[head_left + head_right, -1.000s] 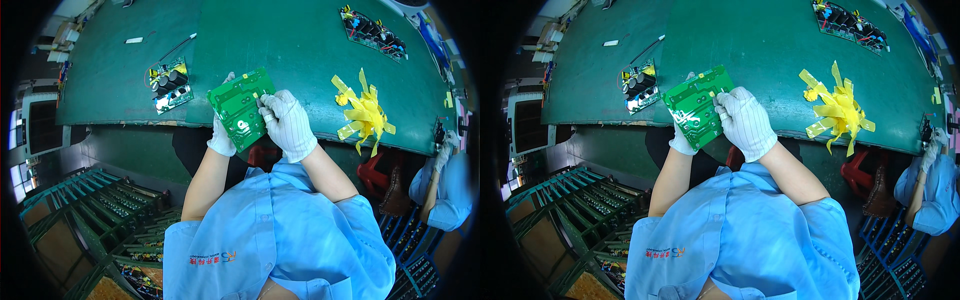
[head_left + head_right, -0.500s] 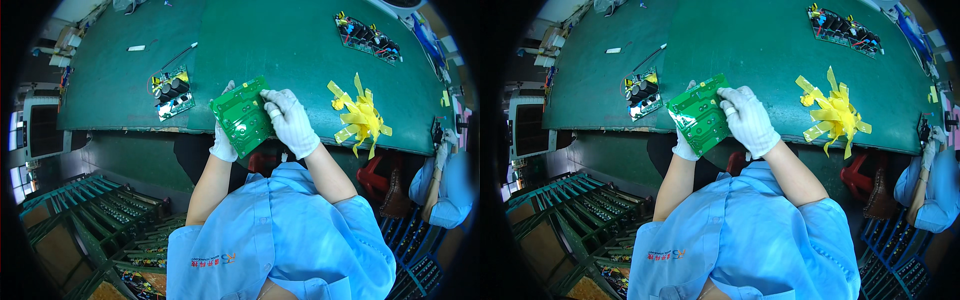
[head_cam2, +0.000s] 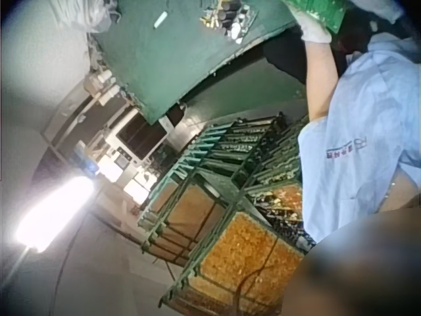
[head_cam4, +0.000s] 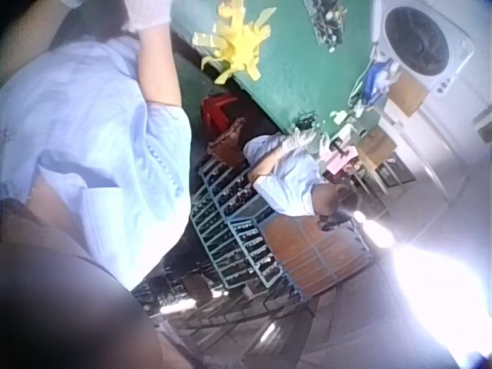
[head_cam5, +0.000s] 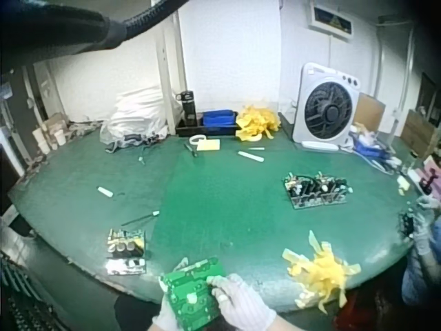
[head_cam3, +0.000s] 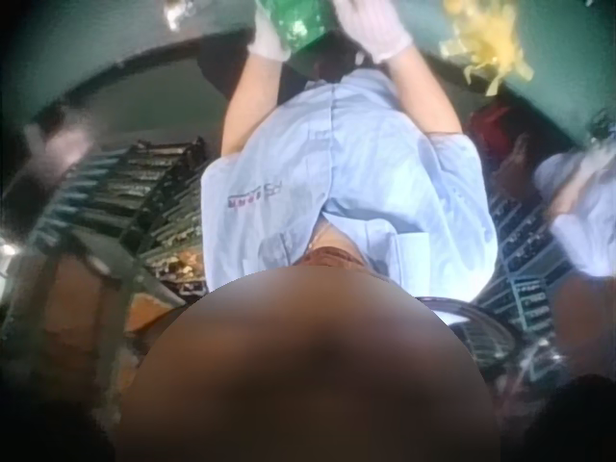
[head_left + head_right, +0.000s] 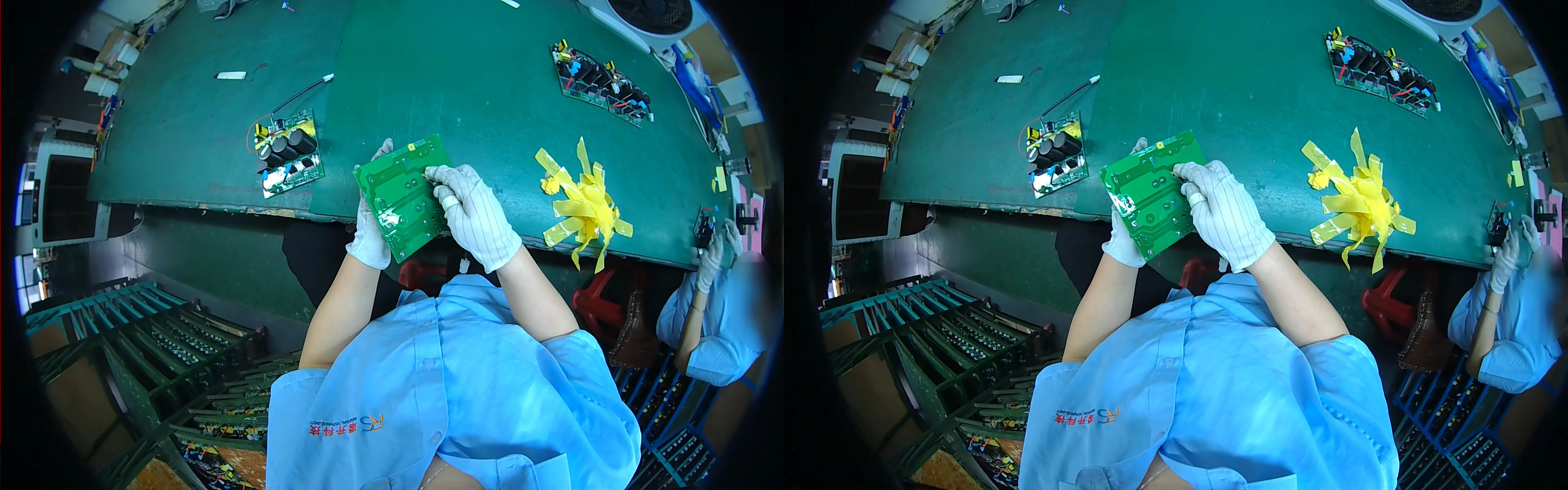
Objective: Assembling and inspecting electronic components on printed circuit boards.
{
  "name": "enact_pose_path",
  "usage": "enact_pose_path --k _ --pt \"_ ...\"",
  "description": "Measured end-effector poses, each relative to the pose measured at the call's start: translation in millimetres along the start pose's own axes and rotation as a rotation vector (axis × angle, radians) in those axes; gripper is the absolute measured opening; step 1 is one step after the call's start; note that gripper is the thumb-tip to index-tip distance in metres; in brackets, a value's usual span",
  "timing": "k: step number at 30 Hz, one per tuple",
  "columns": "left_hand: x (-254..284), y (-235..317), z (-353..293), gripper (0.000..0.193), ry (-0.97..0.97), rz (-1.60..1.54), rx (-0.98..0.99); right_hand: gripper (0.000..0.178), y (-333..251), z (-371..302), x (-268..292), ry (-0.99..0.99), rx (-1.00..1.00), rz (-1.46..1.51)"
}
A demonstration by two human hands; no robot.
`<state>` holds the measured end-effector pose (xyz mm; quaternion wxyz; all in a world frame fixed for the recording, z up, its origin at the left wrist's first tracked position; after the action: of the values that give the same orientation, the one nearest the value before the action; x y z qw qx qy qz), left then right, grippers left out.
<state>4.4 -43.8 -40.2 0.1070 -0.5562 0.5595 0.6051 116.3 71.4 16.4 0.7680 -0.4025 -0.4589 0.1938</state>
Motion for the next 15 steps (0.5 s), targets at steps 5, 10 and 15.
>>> enact_pose_path --k 5,10,15 --pt "3 -3 3 0.068 -0.003 -0.003 0.012 0.026 14 -1 4 0.04 -0.043 0.113" --pt "-12 5 -7 0.068 0.024 -0.067 0.057 0.023 17 -10 28 0.111 -0.162 0.104" --pt "-17 12 -13 0.06 -0.096 -0.197 0.074 0.024 51 -30 93 0.353 -0.273 -0.337"
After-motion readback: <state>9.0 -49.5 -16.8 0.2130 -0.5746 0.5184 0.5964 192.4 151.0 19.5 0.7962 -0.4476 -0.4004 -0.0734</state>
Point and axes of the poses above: each hand's wrist, its own z-axis towards the middle knuckle, its own x-axis out of the back of the hand, y = z × x, the point moved 2 cm from there along z, towards the middle knuckle, and after that the axes turned 1 degree about y, right-handed, at the moved point
